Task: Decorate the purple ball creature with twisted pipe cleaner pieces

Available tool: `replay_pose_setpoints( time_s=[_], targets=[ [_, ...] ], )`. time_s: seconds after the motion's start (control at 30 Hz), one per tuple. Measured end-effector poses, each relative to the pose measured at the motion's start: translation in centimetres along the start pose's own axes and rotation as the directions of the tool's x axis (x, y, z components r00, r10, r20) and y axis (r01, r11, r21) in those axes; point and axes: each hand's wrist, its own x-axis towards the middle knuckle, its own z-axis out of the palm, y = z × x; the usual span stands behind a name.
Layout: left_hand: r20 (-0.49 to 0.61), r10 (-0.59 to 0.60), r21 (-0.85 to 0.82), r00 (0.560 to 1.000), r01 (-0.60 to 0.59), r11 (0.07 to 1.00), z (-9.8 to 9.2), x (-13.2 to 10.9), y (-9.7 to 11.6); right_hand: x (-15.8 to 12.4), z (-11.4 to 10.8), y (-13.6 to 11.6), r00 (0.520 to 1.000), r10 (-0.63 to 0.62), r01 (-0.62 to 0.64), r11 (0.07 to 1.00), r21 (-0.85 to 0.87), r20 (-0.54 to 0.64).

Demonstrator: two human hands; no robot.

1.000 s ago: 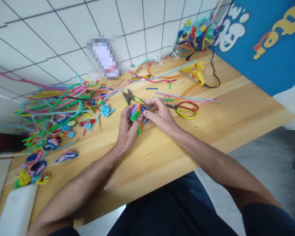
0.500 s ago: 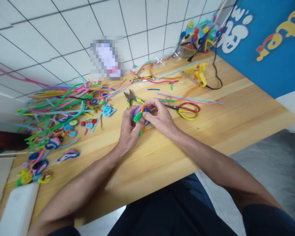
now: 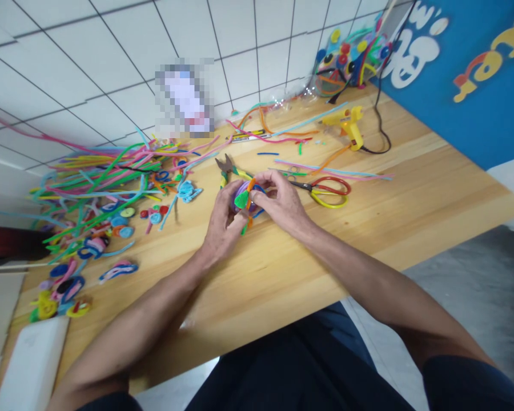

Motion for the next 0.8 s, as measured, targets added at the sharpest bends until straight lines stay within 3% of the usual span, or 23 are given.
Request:
replay_pose_setpoints(
  time_s=[0.27, 0.4, 0.47, 0.6, 0.7, 0.8],
  targets=[
    [0.002, 0.006, 0.021, 1.0, -0.007, 1.0, 0.0, 0.2, 0.2, -0.1, 0.0, 0.6, 0.999, -0.043, 0.043, 0.999, -0.031, -0.002],
    [-0.007, -0.004, 0.019, 1.0, 0.004, 1.0, 0.1, 0.3, 0.5, -0.2, -0.5, 1.0, 0.985, -0.169, 0.164, 0.982, -0.09, -0.045],
    [-0.012, -0.03, 0.018, 0.999, 0.03, 0.999, 0.1, 0.4, 0.7, -0.4, -1.1, 0.9, 0.952, -0.298, 0.284, 0.945, -0.164, -0.071],
    [-0.014, -0.06, 0.006, 0.998, 0.06, 0.998, 0.1, 0.5, 1.0, -0.7, -1.9, 0.5, 0.834, -0.552, 0.517, 0.79, -0.329, -0.014],
    [-0.006, -0.084, -0.012, 0.996, 0.084, 0.996, 0.0, 0.6, 1.0, -0.9, -1.8, 0.4, 0.766, -0.641, 0.609, 0.693, -0.385, 0.057],
    [0.011, -0.099, -0.013, 0.995, 0.099, 0.995, -0.1, 0.7, 1.1, -0.9, -1.6, 0.4, 0.732, -0.671, 0.642, 0.625, -0.445, 0.113]
  ],
)
